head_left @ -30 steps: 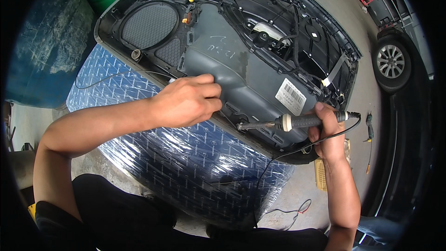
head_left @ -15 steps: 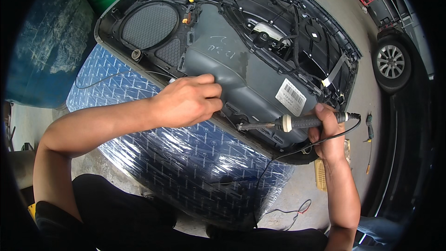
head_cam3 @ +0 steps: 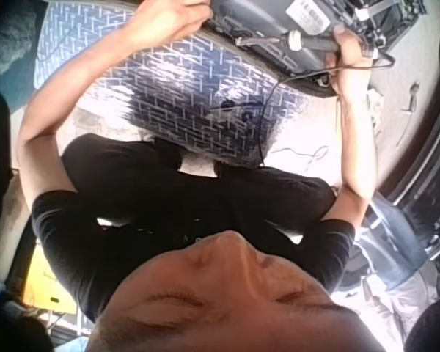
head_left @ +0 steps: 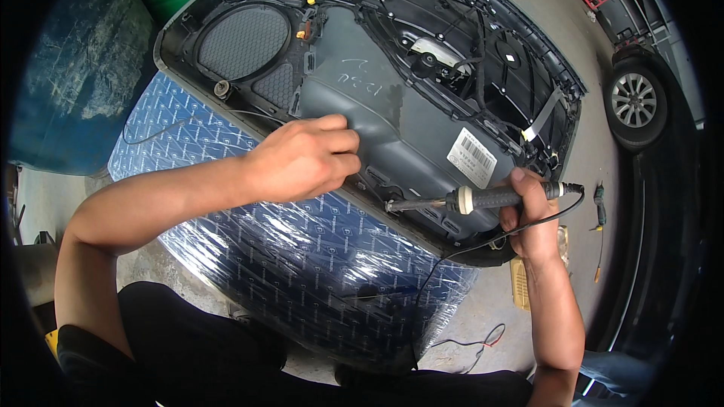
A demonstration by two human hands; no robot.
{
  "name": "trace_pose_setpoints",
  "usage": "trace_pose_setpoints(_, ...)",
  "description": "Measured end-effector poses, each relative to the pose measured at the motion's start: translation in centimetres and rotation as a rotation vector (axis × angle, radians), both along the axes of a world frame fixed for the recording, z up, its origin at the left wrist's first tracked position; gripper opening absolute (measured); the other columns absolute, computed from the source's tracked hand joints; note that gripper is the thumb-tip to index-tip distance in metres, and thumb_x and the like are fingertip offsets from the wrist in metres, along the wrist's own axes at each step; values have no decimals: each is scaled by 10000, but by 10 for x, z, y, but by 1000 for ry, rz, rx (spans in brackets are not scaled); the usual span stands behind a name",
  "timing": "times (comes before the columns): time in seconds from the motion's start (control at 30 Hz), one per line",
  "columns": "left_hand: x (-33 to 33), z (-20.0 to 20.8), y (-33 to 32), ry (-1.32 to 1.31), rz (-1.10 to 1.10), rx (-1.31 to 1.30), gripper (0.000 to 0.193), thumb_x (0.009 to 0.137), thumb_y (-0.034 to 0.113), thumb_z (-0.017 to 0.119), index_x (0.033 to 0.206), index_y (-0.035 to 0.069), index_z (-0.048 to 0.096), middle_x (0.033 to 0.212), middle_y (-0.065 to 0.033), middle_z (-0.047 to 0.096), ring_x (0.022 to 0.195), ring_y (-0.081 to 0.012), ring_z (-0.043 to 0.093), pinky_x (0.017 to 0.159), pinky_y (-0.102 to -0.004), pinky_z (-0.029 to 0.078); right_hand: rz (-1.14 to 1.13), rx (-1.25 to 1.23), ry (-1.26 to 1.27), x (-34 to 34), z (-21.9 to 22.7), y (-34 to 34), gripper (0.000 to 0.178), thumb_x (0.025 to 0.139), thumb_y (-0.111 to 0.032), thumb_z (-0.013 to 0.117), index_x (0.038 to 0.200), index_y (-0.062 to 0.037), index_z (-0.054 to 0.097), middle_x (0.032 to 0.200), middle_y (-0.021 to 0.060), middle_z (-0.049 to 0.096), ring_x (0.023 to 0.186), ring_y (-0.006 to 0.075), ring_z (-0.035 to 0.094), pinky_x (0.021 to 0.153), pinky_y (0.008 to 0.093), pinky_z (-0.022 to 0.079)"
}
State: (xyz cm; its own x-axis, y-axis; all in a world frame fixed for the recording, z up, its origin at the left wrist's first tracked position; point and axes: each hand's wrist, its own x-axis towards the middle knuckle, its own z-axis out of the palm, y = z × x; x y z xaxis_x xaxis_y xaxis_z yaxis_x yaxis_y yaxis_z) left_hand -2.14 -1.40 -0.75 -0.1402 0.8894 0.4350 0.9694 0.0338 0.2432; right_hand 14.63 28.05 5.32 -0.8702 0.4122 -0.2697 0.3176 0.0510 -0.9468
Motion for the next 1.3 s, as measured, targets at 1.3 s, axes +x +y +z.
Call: trace_pose_setpoints(1.3,-104,37,85,113,538,347,128,855,122,639,966,57,643,838,-88,652,848,-295,626,774,-418,505,432,421,331,41,30,27,260,744,-143,679,951,8,724,838,125,727,725,220,702,692,303,543)
